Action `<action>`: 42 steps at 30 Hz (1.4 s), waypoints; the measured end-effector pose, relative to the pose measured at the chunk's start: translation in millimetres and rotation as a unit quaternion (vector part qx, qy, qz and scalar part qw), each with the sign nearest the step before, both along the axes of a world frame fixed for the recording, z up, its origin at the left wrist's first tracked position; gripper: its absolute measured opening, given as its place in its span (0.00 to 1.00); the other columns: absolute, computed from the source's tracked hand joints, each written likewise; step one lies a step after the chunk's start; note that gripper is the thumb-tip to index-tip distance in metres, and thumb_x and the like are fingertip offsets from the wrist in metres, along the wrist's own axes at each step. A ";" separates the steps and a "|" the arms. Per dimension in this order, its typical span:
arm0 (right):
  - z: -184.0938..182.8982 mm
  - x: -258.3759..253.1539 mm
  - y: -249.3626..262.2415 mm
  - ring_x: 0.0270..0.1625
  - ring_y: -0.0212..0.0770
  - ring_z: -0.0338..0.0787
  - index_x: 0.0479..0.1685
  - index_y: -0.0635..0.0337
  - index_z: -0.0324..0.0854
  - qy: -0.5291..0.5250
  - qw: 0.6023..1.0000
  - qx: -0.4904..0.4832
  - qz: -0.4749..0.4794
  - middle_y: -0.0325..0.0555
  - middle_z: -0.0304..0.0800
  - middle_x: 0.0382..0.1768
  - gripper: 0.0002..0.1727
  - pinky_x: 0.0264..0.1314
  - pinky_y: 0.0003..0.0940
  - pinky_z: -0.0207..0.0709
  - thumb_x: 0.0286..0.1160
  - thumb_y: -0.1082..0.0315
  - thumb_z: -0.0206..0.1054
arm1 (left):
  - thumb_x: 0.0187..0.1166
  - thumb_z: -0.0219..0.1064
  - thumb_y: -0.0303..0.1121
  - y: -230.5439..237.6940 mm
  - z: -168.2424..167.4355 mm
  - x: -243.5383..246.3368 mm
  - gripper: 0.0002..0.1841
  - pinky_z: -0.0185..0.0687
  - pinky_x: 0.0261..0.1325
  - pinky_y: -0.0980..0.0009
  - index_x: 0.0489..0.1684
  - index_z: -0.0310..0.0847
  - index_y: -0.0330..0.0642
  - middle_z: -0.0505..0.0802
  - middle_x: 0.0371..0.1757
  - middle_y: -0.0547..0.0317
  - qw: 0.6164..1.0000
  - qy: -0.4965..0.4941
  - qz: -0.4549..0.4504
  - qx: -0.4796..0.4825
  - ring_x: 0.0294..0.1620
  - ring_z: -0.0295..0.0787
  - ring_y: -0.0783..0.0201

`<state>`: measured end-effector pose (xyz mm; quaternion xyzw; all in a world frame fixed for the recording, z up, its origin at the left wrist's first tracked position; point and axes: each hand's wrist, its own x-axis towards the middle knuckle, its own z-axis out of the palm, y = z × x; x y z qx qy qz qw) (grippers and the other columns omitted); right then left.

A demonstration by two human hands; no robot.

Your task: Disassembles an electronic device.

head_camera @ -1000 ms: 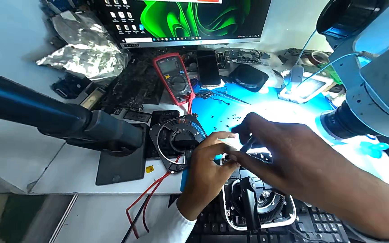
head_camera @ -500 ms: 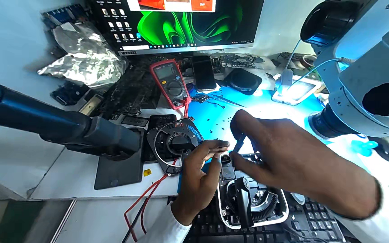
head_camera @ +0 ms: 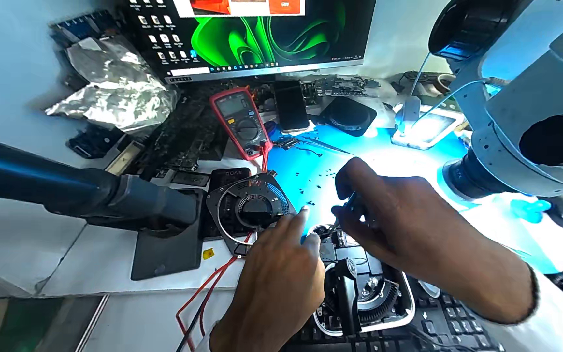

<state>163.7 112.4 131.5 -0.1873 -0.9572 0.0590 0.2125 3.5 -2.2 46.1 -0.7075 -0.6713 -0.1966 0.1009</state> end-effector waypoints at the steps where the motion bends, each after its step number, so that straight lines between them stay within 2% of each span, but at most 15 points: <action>1: 1.3 2.2 0.1 0.26 0.27 0.81 0.53 0.48 0.77 -0.005 1.000 -0.017 0.018 0.27 0.79 0.29 0.12 0.20 0.26 0.74 0.72 0.61 0.68 | 0.71 0.63 0.37 0.9 1.5 0.8 0.13 0.90 0.50 0.54 0.37 0.95 0.44 0.92 0.66 0.49 1.000 0.002 0.001 -0.007 0.59 0.93 0.51; 3: 1.3 4.8 -0.3 0.32 0.26 0.85 0.57 0.48 0.78 0.000 0.999 -0.038 0.029 0.28 0.83 0.36 0.18 0.25 0.27 0.78 0.66 0.63 0.68 | 0.69 0.65 0.37 0.9 4.9 2.5 0.13 0.90 0.49 0.54 0.39 0.96 0.44 0.92 0.63 0.49 1.000 0.011 0.007 -0.028 0.57 0.92 0.50; 6: -4.7 5.7 -1.2 0.25 0.27 0.80 0.51 0.50 0.78 0.033 0.999 -0.010 -0.018 0.29 0.80 0.30 0.12 0.19 0.25 0.71 0.77 0.56 0.67 | 0.69 0.69 0.36 2.9 11.3 5.9 0.10 0.89 0.46 0.52 0.35 0.96 0.43 0.95 0.55 0.49 0.998 0.040 0.010 -0.049 0.55 0.93 0.47; 8: -5.6 8.0 -2.5 0.27 0.26 0.82 0.50 0.50 0.78 0.041 0.999 -0.024 -0.015 0.29 0.81 0.31 0.10 0.22 0.24 0.74 0.75 0.61 0.68 | 0.67 0.73 0.32 6.9 19.8 8.1 0.05 0.89 0.43 0.51 0.33 0.96 0.43 0.96 0.52 0.47 0.996 0.059 -0.006 -0.065 0.52 0.94 0.45; 10: -5.2 11.2 -3.5 0.35 0.25 0.86 0.55 0.49 0.78 0.037 0.998 -0.043 0.006 0.29 0.84 0.37 0.14 0.28 0.23 0.79 0.70 0.64 0.68 | 0.65 0.76 0.27 10.6 28.8 9.9 0.02 0.86 0.38 0.53 0.30 0.95 0.43 0.95 0.45 0.48 0.993 0.078 -0.026 -0.090 0.44 0.93 0.47; 12: -6.7 11.9 -3.9 0.36 0.25 0.86 0.56 0.50 0.78 0.047 0.998 -0.045 0.008 0.30 0.84 0.39 0.15 0.28 0.22 0.79 0.70 0.64 0.67 | 0.62 0.78 0.25 14.0 37.6 11.2 0.03 0.82 0.32 0.57 0.24 0.91 0.42 0.92 0.34 0.51 0.987 0.102 -0.041 -0.114 0.36 0.90 0.49; 15: -8.7 8.2 -5.0 0.32 0.29 0.86 0.54 0.53 0.79 0.056 0.998 -0.028 -0.026 0.33 0.84 0.36 0.13 0.25 0.26 0.77 0.78 0.59 0.66 | 0.61 0.79 0.24 19.4 52.5 14.2 0.06 0.75 0.21 0.60 0.21 0.86 0.42 0.84 0.21 0.55 0.979 0.118 -0.041 -0.163 0.23 0.85 0.53; 17: -8.0 6.4 -6.4 0.30 0.32 0.87 0.55 0.54 0.79 0.057 0.997 -0.038 -0.031 0.36 0.85 0.36 0.12 0.25 0.28 0.79 0.78 0.62 0.70 | 0.63 0.78 0.23 23.0 62.1 18.3 0.08 0.72 0.19 0.61 0.20 0.85 0.42 0.83 0.20 0.56 0.968 0.127 -0.030 -0.213 0.21 0.84 0.54; 22: -8.1 16.0 -1.2 0.43 0.27 0.90 0.59 0.54 0.78 0.077 0.991 -0.108 0.018 0.33 0.88 0.45 0.16 0.39 0.25 0.86 0.73 0.70 0.69 | 0.66 0.75 0.23 29.8 69.3 28.0 0.07 0.69 0.19 0.63 0.22 0.85 0.42 0.83 0.20 0.57 0.959 0.157 -0.016 -0.236 0.21 0.82 0.56; 25: -16.7 24.4 -0.3 0.47 0.26 0.90 0.60 0.54 0.77 0.108 0.984 -0.140 0.021 0.33 0.88 0.47 0.16 0.44 0.23 0.88 0.74 0.70 0.68 | 0.65 0.77 0.24 35.1 72.5 27.0 0.05 0.73 0.21 0.61 0.25 0.87 0.43 0.86 0.24 0.56 0.956 0.153 -0.017 -0.252 0.24 0.85 0.54; 27: -25.4 30.8 -0.6 0.47 0.26 0.90 0.60 0.58 0.77 0.148 0.977 -0.152 0.023 0.35 0.88 0.47 0.16 0.46 0.22 0.89 0.74 0.72 0.68 | 0.67 0.77 0.26 38.6 75.7 26.4 0.03 0.76 0.25 0.58 0.29 0.88 0.43 0.88 0.27 0.55 0.947 0.150 -0.020 -0.285 0.28 0.87 0.52; 29: -32.0 37.9 -3.7 0.49 0.24 0.90 0.60 0.57 0.76 0.187 0.967 -0.172 0.008 0.33 0.89 0.48 0.16 0.48 0.21 0.88 0.74 0.71 0.68 | 0.69 0.76 0.28 41.9 80.4 25.7 0.02 0.79 0.29 0.57 0.31 0.90 0.45 0.90 0.29 0.55 0.936 0.149 -0.015 -0.318 0.31 0.89 0.52; 31: -37.2 44.9 -8.4 0.52 0.26 0.91 0.60 0.60 0.75 0.233 0.953 -0.195 -0.003 0.35 0.89 0.50 0.17 0.51 0.22 0.91 0.73 0.73 0.68 | 0.71 0.76 0.30 42.5 81.8 23.3 0.01 0.78 0.29 0.57 0.31 0.90 0.46 0.89 0.28 0.56 0.932 0.144 -0.012 -0.333 0.31 0.88 0.53; 36: -51.7 54.3 -20.1 0.56 0.28 0.92 0.59 0.56 0.73 0.287 0.932 -0.213 -0.050 0.33 0.90 0.52 0.18 0.53 0.24 0.93 0.72 0.74 0.69 | 0.73 0.75 0.35 41.8 75.8 15.9 0.02 0.79 0.31 0.58 0.33 0.91 0.51 0.89 0.29 0.61 0.930 0.146 -0.017 -0.337 0.31 0.88 0.57; 42: -73.2 47.7 -26.1 0.49 0.25 0.93 0.56 0.55 0.77 0.275 0.934 -0.224 -0.048 0.33 0.91 0.50 0.14 0.48 0.21 0.91 0.74 0.71 0.69 | 0.70 0.77 0.36 37.4 66.5 5.0 0.05 0.78 0.28 0.58 0.29 0.88 0.50 0.87 0.24 0.62 0.951 0.126 -0.043 -0.280 0.27 0.87 0.58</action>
